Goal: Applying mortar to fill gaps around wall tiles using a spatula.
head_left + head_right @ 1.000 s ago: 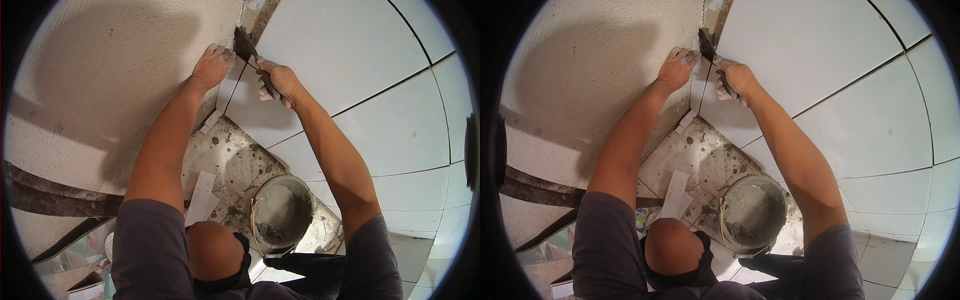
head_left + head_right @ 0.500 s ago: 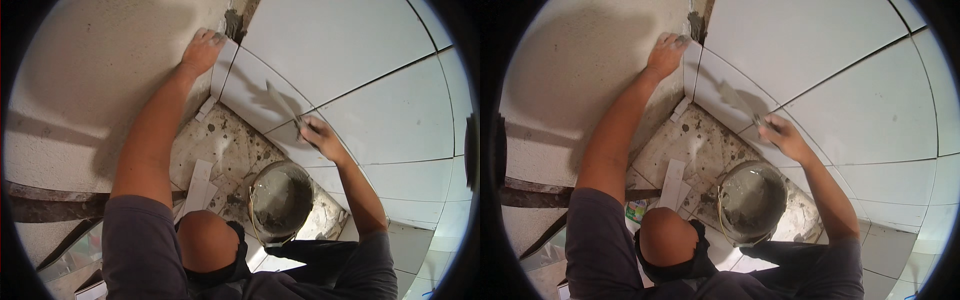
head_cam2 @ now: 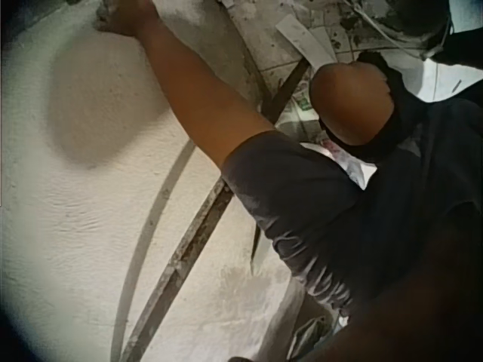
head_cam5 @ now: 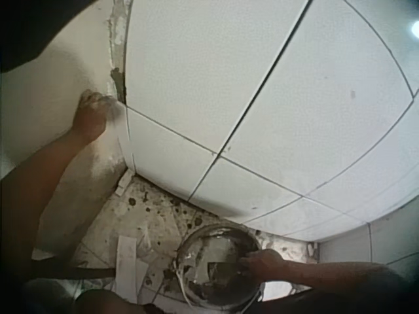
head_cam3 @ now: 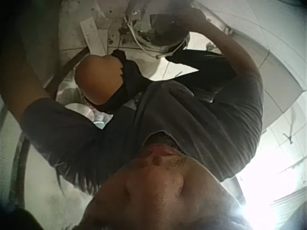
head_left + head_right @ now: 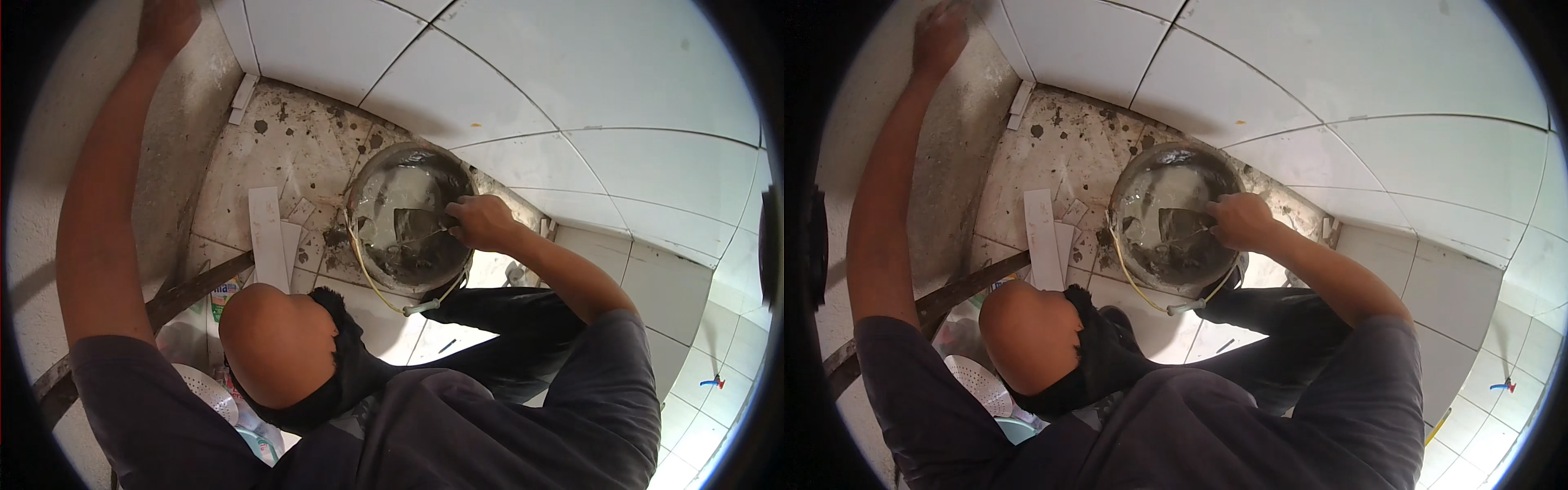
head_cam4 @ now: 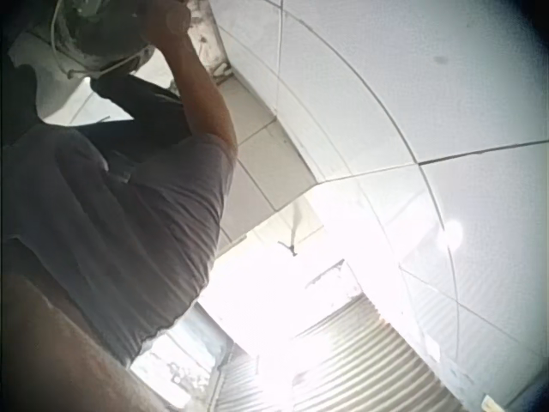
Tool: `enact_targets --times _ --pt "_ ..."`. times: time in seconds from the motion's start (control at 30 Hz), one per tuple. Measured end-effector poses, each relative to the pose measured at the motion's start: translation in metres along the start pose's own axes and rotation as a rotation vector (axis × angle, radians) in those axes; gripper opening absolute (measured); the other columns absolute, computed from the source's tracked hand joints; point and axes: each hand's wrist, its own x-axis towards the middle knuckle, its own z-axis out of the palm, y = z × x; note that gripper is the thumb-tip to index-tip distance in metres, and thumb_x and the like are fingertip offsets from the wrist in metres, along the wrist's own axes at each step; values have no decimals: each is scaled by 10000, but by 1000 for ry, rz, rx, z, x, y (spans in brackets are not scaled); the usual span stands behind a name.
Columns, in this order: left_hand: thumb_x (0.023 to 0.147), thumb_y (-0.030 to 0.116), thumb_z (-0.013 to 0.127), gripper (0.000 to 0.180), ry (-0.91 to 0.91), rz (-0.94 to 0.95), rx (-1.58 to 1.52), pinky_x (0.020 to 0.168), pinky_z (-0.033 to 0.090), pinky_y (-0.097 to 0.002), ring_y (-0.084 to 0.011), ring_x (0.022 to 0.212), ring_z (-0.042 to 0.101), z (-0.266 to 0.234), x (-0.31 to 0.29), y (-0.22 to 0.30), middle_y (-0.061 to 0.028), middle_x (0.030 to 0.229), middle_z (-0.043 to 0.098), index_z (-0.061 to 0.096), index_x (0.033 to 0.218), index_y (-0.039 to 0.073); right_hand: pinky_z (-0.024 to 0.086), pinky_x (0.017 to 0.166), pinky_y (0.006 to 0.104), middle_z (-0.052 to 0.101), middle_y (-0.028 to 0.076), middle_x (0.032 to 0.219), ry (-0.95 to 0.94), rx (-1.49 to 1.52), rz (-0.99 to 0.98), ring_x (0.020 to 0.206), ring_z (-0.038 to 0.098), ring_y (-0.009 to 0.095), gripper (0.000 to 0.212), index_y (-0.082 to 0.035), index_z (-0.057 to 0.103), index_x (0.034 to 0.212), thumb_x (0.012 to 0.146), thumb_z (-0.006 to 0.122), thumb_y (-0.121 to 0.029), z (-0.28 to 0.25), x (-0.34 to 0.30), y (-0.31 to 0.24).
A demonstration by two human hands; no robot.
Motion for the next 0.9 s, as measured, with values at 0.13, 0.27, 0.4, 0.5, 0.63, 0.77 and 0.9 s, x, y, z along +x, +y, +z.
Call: enact_targets --times 0.13,0.27,0.4,0.5,0.63,0.77,0.9 --pt "785 14 485 379 -30 -9 44 1038 283 -474 -326 1133 495 -12 1 18 -134 1152 601 616 1136 68 517 648 417 654 140 811 -35 -86 -57 758 653 309 173 -74 663 863 717 604 -146 22 16 -7" --pt "776 5 480 391 -63 13 61 1042 273 -483 -319 1150 481 -5 0 -2 -147 1156 595 610 1142 47 523 606 403 663 144 750 -6 -87 -91 709 663 311 99 -56 672 733 693 594 -104 31 33 -28" --pt "730 177 635 299 112 198 70 894 316 -512 -335 1010 568 21 7 -13 -137 1035 659 653 993 37 523 605 397 659 150 738 -29 -78 -52 707 663 307 96 -55 670 731 700 590 -100 48 51 -38" --pt "750 208 640 339 7 145 76 931 287 -535 -346 1041 555 32 12 1 -147 1084 646 650 1063 78 522 619 395 657 159 742 -15 -88 -84 714 664 302 97 -49 663 737 707 585 -99 51 52 -42" --pt "767 -6 476 405 171 2 -342 1041 273 -477 -306 1157 475 106 -20 -113 -145 1156 594 606 1149 40 514 611 399 636 156 787 112 -9 -183 723 652 301 126 -43 639 811 721 591 -118 42 45 -64" --pt "757 -15 470 437 16 0 -217 1032 282 -473 -294 1155 475 76 6 -1 -127 1169 588 592 1171 55 495 612 404 585 126 814 170 -4 -165 735 623 302 211 -55 595 928 763 608 -187 53 16 -23" --pt "749 -8 478 432 156 13 -282 1022 290 -467 -291 1138 486 76 -22 -126 -118 1156 599 603 1157 61 485 629 409 567 110 809 287 101 -320 742 609 299 268 -68 573 980 788 617 -250 58 28 -42"
